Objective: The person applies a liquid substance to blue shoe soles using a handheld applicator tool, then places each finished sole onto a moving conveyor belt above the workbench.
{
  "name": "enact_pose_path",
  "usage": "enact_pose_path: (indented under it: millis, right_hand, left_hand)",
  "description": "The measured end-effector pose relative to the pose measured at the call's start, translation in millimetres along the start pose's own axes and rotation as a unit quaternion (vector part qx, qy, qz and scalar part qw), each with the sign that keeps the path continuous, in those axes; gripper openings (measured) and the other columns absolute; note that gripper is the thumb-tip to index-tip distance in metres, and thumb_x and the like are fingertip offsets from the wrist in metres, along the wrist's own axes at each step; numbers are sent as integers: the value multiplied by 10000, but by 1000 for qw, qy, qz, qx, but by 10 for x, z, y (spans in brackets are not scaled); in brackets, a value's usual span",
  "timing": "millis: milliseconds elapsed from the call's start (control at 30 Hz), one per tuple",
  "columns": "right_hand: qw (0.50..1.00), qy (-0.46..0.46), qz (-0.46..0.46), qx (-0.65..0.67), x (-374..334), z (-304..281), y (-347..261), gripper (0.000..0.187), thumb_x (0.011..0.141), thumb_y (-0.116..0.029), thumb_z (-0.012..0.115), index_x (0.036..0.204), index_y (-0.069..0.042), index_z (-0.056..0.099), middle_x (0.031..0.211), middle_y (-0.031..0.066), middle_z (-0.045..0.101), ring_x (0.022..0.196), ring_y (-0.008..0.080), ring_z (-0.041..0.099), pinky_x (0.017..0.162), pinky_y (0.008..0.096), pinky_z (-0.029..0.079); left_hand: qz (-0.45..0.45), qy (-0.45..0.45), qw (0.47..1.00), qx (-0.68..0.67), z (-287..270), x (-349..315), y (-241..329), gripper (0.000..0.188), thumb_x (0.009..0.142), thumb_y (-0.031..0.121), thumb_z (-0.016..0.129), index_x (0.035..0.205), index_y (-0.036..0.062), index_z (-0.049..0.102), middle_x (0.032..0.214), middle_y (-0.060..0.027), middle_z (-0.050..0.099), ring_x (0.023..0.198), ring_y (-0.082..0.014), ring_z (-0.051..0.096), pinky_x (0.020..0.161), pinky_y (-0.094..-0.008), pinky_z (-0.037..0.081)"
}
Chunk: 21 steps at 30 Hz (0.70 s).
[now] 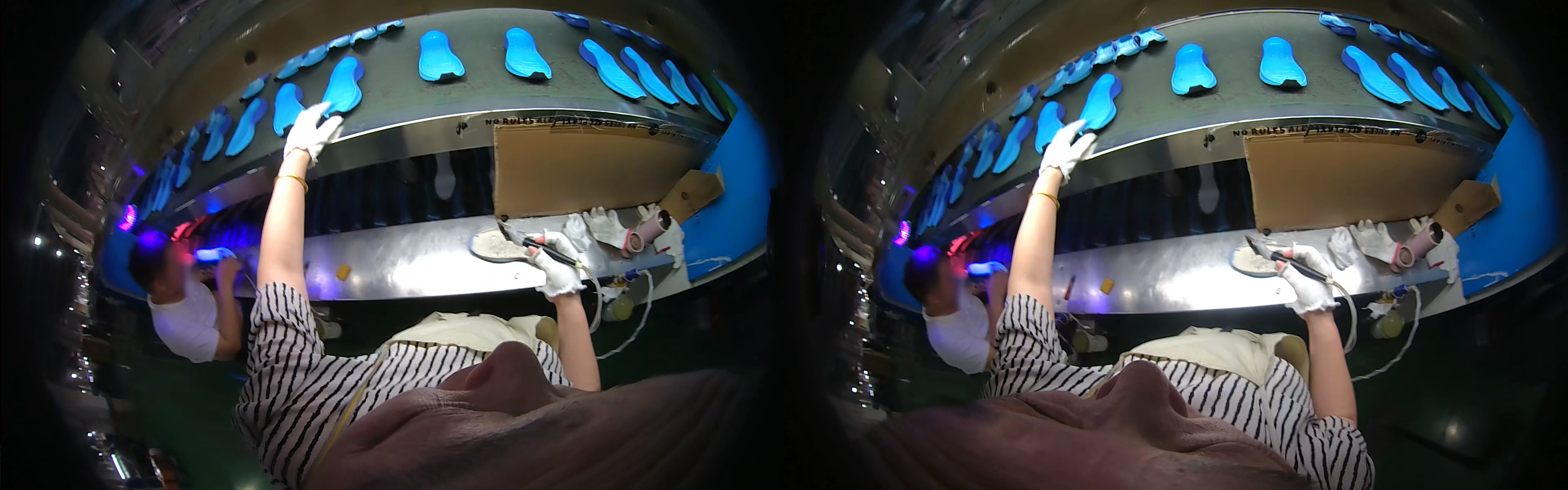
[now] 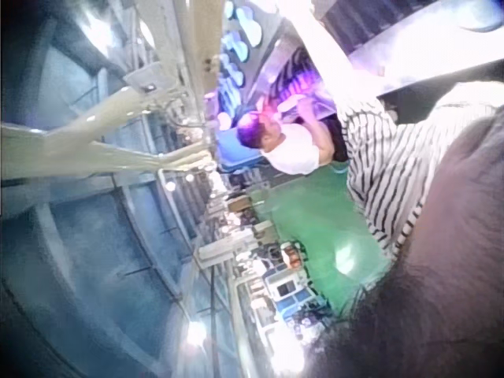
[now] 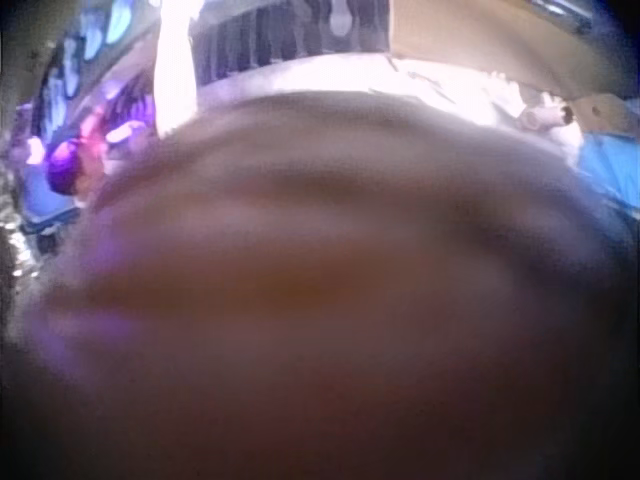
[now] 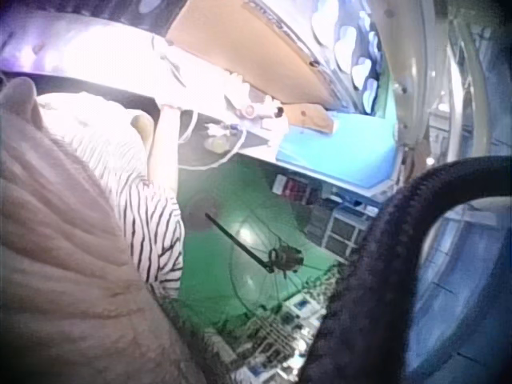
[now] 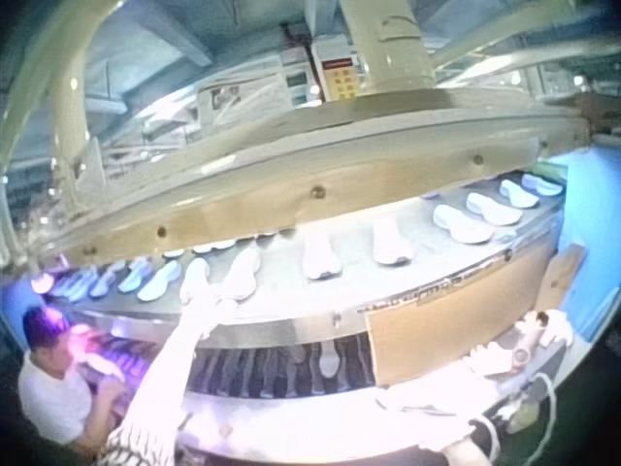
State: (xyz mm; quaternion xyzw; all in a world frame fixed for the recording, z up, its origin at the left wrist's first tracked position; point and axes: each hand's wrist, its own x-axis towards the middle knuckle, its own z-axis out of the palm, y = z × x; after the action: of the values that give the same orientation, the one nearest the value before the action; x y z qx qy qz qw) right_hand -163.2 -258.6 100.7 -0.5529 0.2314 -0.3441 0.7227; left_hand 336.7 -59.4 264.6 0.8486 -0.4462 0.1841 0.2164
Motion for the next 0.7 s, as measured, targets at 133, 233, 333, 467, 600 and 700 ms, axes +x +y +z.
enact_pose_path:
  millis: [133, 233, 333, 467, 600, 700]
  right_hand:
    - [1000, 8, -2, -21, -7, -79, 78, 197, 803, 58, 710, 961, -30, 632, 936, 49, 664, 849, 116, 636, 770, 258, 525]
    - [999, 1, -1, -53, -6, -121, 129, 181, 801, 23, 728, 955, -29, 650, 927, 44, 666, 834, 104, 620, 753, 248, 512]
    - [997, 3, -2, -76, 36, -122, 146, 169, 800, 2, 738, 945, -29, 657, 918, 36, 666, 833, 98, 612, 749, 245, 505]
    - [997, 9, -5, -81, 115, -70, 178, 183, 793, 14, 741, 943, -34, 649, 894, 34, 654, 806, 94, 613, 712, 235, 506]
    - [993, -3, 12, -114, 148, -69, 213, 186, 793, 14, 734, 946, -35, 642, 892, 33, 650, 793, 95, 617, 702, 237, 508]
    - [991, -6, 2, -133, 165, -93, 242, 170, 795, 14, 726, 937, -23, 639, 903, 40, 655, 827, 106, 618, 751, 247, 513]
  left_hand:
    - [-47, -38, 997, -37, -53, 12, 121, 611, 838, 467, 665, 1313, 93, 576, 1245, -213, 610, 1163, -348, 574, 1008, -389, 441]
    - [-80, -16, 997, 11, 14, 104, 225, 585, 838, 458, 665, 1305, 115, 588, 1224, -204, 626, 1143, -344, 592, 984, -383, 457]
    - [-128, -18, 992, -3, 91, 168, 331, 578, 832, 439, 680, 1313, 130, 594, 1280, -168, 612, 1179, -303, 584, 1007, -356, 443]
    - [-195, 26, 980, 11, 129, 155, 379, 513, 827, 411, 672, 1274, 165, 621, 1264, -104, 631, 1160, -285, 595, 1000, -362, 452]
    - [-186, 32, 982, -9, 113, 133, 386, 487, 822, 392, 676, 1254, 169, 638, 1266, -92, 633, 1168, -275, 592, 1009, -347, 447]
    - [-152, 67, 986, -1, 103, 122, 389, 420, 801, 347, 695, 1171, 149, 688, 1167, -119, 673, 1079, -282, 633, 941, -359, 482]
